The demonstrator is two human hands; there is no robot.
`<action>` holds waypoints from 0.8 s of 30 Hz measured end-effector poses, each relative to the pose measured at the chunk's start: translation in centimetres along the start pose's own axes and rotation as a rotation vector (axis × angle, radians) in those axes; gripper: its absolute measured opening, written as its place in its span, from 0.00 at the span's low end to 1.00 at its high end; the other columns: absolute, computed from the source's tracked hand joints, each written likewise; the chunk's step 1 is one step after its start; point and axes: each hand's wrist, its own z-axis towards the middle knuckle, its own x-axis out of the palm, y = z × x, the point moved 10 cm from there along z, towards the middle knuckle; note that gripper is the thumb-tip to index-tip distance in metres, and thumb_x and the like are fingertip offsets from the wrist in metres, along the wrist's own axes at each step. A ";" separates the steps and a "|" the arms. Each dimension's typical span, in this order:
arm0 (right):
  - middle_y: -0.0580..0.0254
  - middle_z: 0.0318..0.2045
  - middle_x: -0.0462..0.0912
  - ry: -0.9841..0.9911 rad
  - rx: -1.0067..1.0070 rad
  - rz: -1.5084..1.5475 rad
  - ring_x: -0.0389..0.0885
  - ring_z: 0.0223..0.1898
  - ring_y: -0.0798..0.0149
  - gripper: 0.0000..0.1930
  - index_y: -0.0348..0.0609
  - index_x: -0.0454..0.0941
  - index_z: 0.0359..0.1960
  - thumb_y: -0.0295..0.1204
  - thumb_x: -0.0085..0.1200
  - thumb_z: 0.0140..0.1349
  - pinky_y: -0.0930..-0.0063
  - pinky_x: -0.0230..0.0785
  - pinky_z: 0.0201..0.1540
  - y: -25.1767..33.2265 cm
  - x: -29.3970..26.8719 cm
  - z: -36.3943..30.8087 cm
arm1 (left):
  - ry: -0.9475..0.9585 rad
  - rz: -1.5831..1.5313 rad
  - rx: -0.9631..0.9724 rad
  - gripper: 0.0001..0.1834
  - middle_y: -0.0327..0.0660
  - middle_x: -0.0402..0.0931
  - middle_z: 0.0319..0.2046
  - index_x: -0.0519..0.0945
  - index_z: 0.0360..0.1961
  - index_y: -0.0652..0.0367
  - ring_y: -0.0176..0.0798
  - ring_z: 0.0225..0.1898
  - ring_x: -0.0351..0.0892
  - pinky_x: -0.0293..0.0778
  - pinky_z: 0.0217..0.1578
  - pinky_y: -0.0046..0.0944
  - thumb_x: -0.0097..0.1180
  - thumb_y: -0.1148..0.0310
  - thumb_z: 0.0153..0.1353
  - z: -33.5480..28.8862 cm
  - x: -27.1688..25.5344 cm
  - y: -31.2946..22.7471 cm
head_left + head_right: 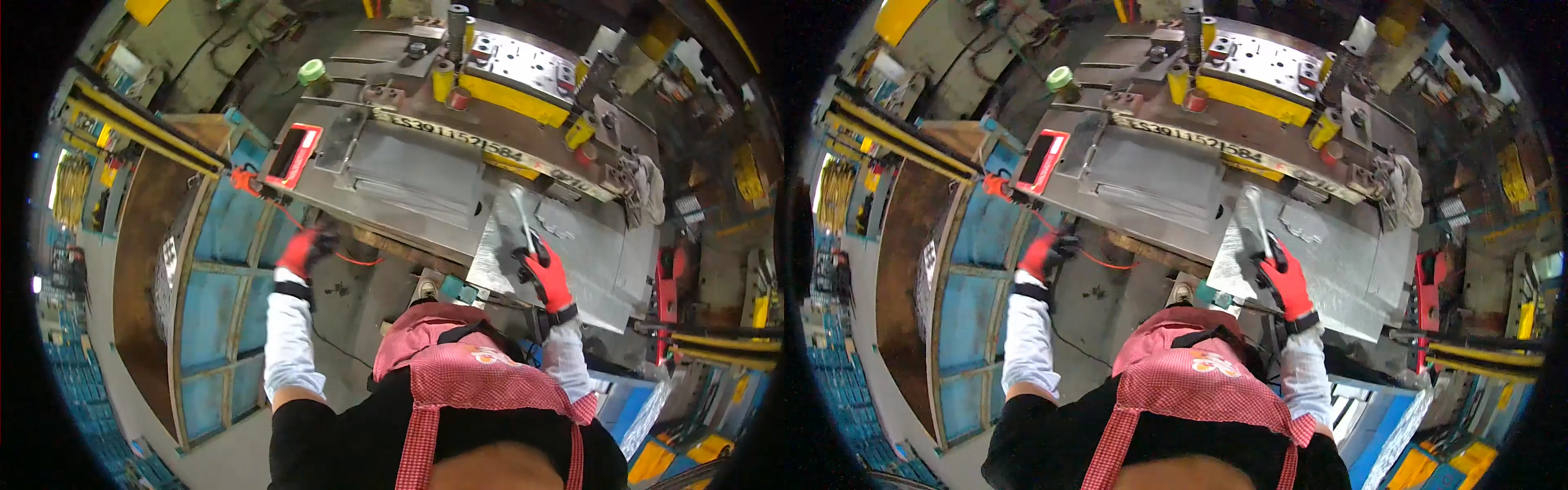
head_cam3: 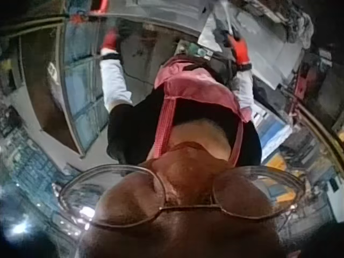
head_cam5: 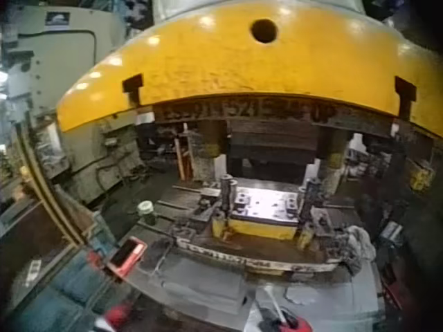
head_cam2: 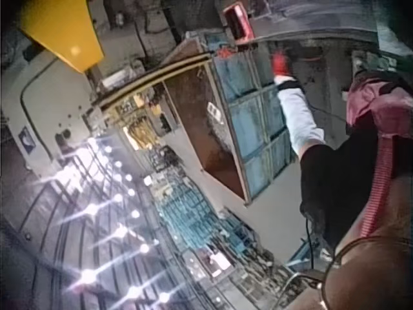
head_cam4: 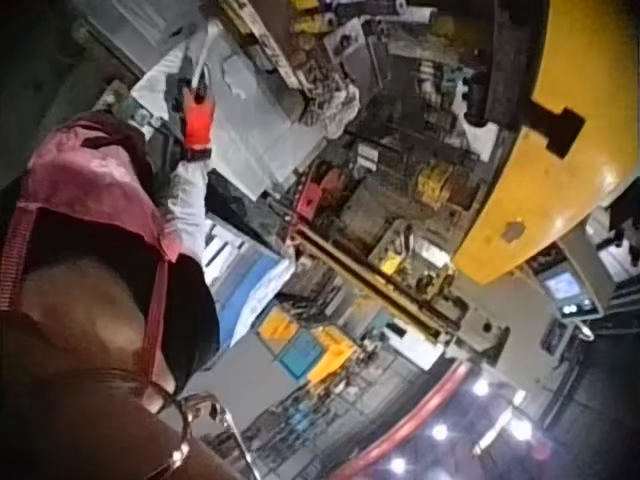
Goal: Operating an industrial press machine to stamp metal components and removing scrap material.
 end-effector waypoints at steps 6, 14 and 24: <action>0.73 0.24 0.71 0.109 -0.148 -0.143 0.66 0.28 0.76 0.21 0.38 0.71 0.48 0.31 0.56 0.52 0.81 0.62 0.34 5.8 4.2 8.9 | 0.558 0.175 -0.100 0.19 0.43 0.79 0.34 0.75 0.42 0.66 0.34 0.34 0.78 0.73 0.38 0.33 0.50 0.59 0.60 -0.7 20.5 5.6; 0.68 0.26 0.75 0.291 -0.036 0.017 0.73 0.29 0.73 0.22 0.40 0.71 0.49 0.34 0.57 0.51 0.79 0.66 0.32 8.6 6.4 4.9 | 0.454 -0.537 0.110 0.26 0.47 0.74 0.46 0.70 0.50 0.62 0.40 0.44 0.76 0.71 0.45 0.38 0.40 0.50 0.62 1.9 26.4 -1.0; 0.68 0.30 0.75 0.369 -0.032 0.005 0.70 0.32 0.74 0.30 0.41 0.63 0.57 0.29 0.55 0.50 0.78 0.65 0.38 6.5 4.5 -5.7 | -0.053 1.030 1.281 0.17 0.49 0.76 0.42 0.73 0.48 0.63 0.40 0.43 0.76 0.71 0.44 0.36 0.45 0.77 0.56 -5.8 27.6 -8.9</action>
